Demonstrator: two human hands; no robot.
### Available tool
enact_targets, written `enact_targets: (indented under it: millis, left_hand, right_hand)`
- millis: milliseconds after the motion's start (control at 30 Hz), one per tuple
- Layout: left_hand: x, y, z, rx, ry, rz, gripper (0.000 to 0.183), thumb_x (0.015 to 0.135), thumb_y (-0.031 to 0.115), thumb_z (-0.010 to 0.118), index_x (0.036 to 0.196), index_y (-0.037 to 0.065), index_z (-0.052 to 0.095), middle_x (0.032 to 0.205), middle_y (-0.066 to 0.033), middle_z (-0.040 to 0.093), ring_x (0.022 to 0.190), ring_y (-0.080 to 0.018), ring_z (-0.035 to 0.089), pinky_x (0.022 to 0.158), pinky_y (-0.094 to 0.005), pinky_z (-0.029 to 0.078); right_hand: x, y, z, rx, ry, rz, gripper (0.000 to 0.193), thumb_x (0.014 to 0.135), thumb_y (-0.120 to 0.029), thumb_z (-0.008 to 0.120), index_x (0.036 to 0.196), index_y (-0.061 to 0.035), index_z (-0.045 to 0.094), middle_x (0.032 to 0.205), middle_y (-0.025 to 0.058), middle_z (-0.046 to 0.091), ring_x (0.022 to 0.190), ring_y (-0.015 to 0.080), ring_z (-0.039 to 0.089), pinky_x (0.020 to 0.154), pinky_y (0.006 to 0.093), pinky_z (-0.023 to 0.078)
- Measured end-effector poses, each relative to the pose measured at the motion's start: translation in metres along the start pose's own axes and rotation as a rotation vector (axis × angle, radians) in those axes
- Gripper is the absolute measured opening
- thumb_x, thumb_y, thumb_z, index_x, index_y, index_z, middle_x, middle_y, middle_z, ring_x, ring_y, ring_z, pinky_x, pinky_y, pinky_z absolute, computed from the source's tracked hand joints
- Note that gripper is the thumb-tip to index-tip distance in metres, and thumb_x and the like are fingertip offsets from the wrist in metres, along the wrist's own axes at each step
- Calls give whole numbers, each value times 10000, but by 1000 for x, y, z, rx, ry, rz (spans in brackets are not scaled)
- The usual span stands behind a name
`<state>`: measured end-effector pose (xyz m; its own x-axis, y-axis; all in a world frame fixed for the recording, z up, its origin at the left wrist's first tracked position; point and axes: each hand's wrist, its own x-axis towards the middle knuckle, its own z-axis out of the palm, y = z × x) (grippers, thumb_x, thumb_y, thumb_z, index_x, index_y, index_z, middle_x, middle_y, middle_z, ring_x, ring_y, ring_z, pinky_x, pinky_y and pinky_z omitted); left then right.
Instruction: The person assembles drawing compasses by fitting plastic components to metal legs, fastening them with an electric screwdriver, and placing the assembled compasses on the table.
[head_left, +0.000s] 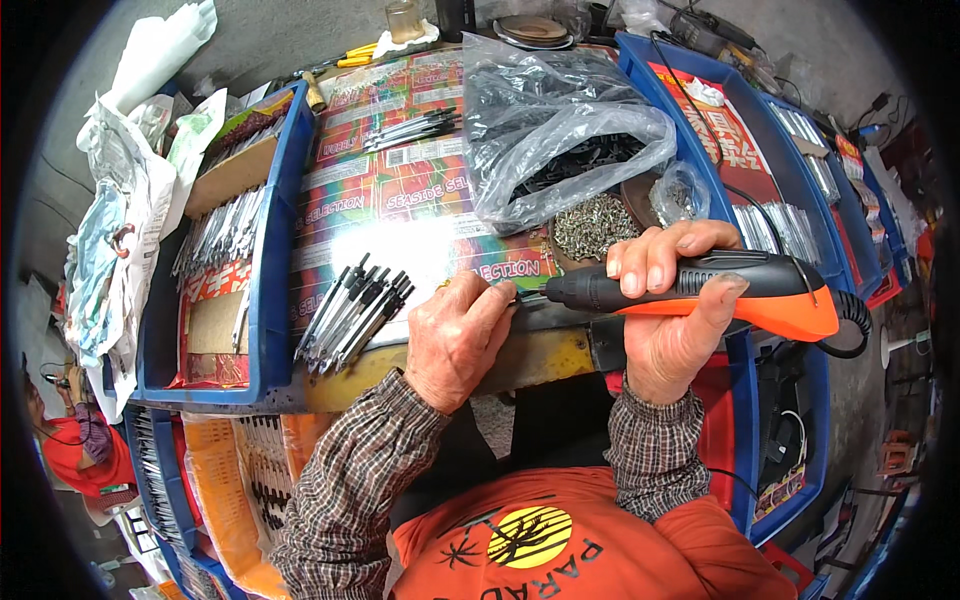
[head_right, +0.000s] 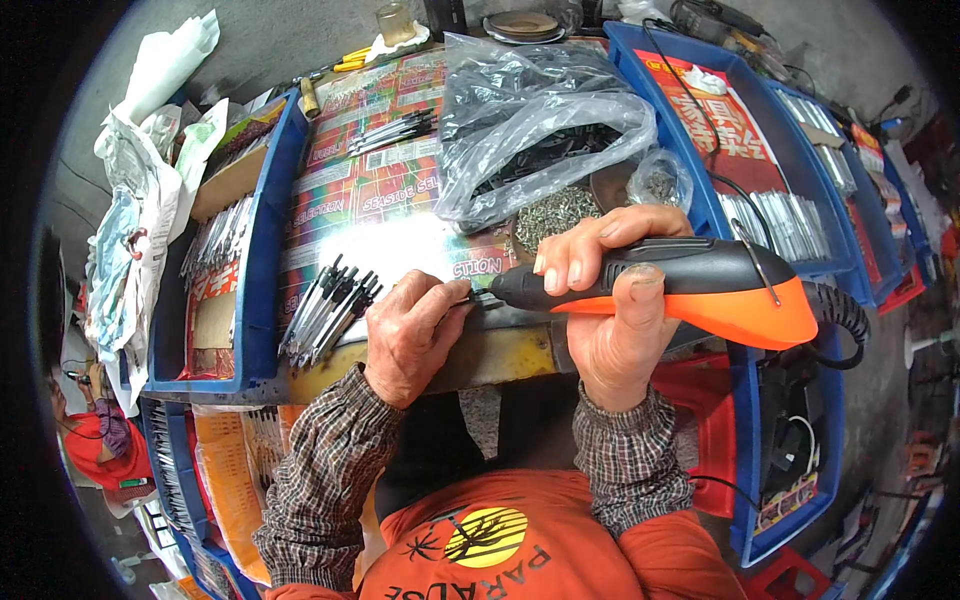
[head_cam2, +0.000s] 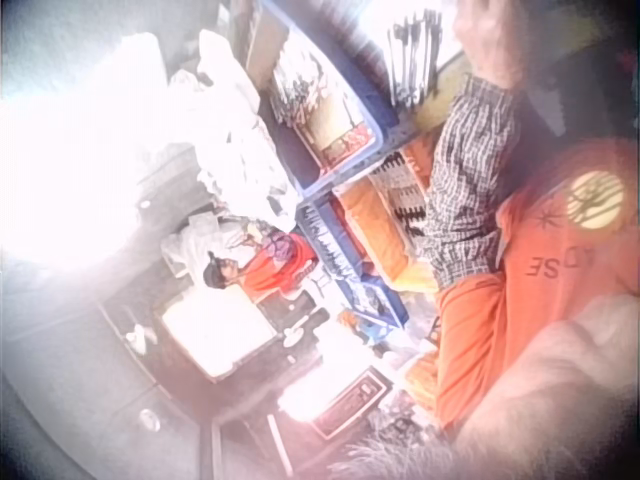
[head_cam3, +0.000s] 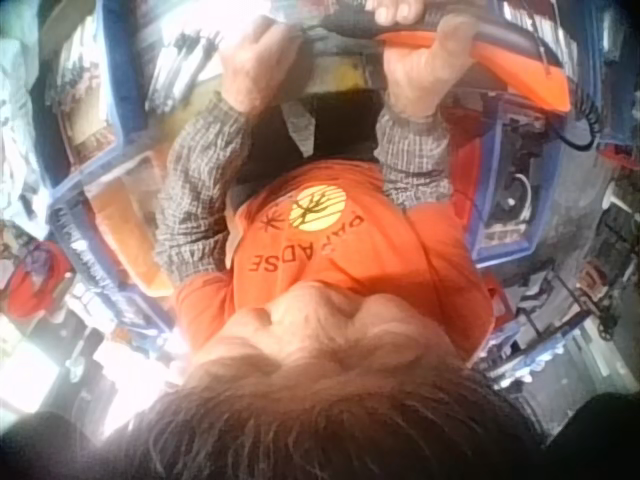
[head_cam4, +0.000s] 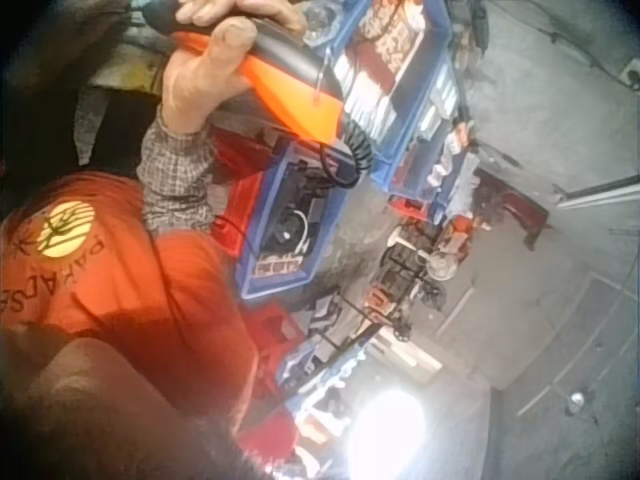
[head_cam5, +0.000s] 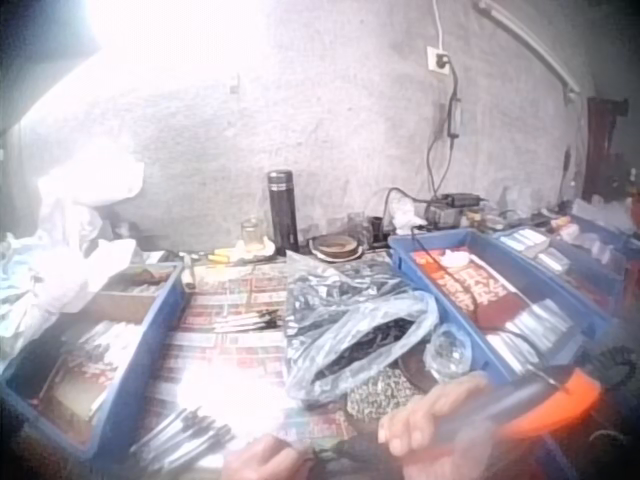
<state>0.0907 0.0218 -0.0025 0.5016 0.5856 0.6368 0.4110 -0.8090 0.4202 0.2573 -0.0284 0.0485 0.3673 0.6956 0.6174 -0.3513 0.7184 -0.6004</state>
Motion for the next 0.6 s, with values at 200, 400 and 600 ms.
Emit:
enact_targets:
  millis: [200,400,600]
  left_hand:
    - [-1,1,-1,15,-15,0,234,659,1,660,880,47,600,746,-85,551,665,-242,571,567,-334,460]
    - [0,1,-1,18,-2,-1,232,661,-1,655,881,43,600,764,-88,564,677,-244,579,576,-330,466]
    - [-1,1,0,31,6,4,234,656,-2,659,879,40,603,766,-88,570,678,-245,582,581,-330,469]
  right_hand:
    - [2,-2,2,-10,6,8,406,793,-400,640,930,-80,432,691,40,477,630,155,494,649,331,417]
    - [0,-2,2,-10,21,10,411,787,-408,646,925,-83,434,689,39,477,629,153,494,649,329,419]
    - [-1,-2,2,-4,20,12,414,784,-407,651,920,-81,434,686,39,477,626,150,490,642,327,420]
